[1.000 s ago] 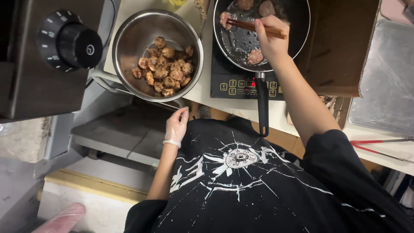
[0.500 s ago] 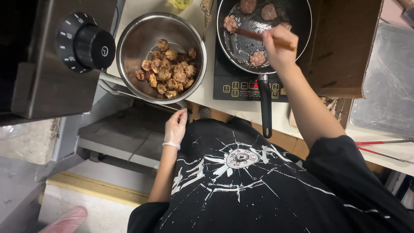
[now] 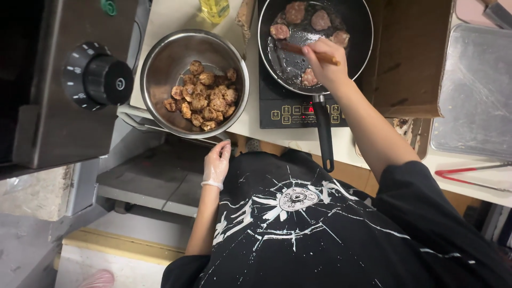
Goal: Frying and flipping meatballs in a pan on a stove using chopsticks and tongs.
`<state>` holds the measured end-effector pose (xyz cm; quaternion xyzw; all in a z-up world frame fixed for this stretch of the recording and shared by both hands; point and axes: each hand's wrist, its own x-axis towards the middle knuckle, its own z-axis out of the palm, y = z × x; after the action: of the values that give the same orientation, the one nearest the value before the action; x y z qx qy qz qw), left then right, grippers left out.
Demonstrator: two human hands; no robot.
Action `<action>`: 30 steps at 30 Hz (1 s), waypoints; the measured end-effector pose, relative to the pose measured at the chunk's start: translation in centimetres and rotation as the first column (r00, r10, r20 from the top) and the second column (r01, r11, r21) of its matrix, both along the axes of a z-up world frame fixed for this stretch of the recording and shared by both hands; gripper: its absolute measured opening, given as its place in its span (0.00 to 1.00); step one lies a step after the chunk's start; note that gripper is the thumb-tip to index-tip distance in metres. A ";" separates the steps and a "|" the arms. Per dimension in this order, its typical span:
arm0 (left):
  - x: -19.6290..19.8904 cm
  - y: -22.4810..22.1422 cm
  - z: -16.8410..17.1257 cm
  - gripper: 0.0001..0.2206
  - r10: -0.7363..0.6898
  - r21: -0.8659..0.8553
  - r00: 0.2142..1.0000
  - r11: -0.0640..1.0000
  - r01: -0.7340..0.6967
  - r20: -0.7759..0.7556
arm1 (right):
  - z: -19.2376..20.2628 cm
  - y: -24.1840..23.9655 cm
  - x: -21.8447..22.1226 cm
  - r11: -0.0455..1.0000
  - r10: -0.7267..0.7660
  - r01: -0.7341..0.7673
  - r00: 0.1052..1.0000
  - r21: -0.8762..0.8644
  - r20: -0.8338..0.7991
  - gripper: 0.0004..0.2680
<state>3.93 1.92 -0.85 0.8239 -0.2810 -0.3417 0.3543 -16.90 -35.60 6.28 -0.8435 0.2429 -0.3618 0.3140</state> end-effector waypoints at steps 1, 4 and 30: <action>-0.1 0.1 -0.1 0.13 -0.006 0.002 1.000 1.000 0.006 0.000 | -0.4 -0.3 -0.2 1.000 -0.006 0.006 1.000 0.002 0.000 0.03; 0.1 0.0 -0.4 0.13 0.001 -0.044 1.000 0.999 -0.003 -0.030 | -1.4 -1.8 -1.1 0.996 -0.085 0.085 0.996 0.011 0.021 0.03; -0.2 -0.2 -0.9 0.14 0.045 0.001 0.992 0.999 -0.046 -0.115 | -2.6 -2.4 -6.6 0.941 -0.309 0.276 0.937 0.195 0.165 0.05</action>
<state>3.76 1.73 -1.72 0.8088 -0.2415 -0.3802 0.3782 -23.46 -37.99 3.64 -0.7291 0.3642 -0.4627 0.3489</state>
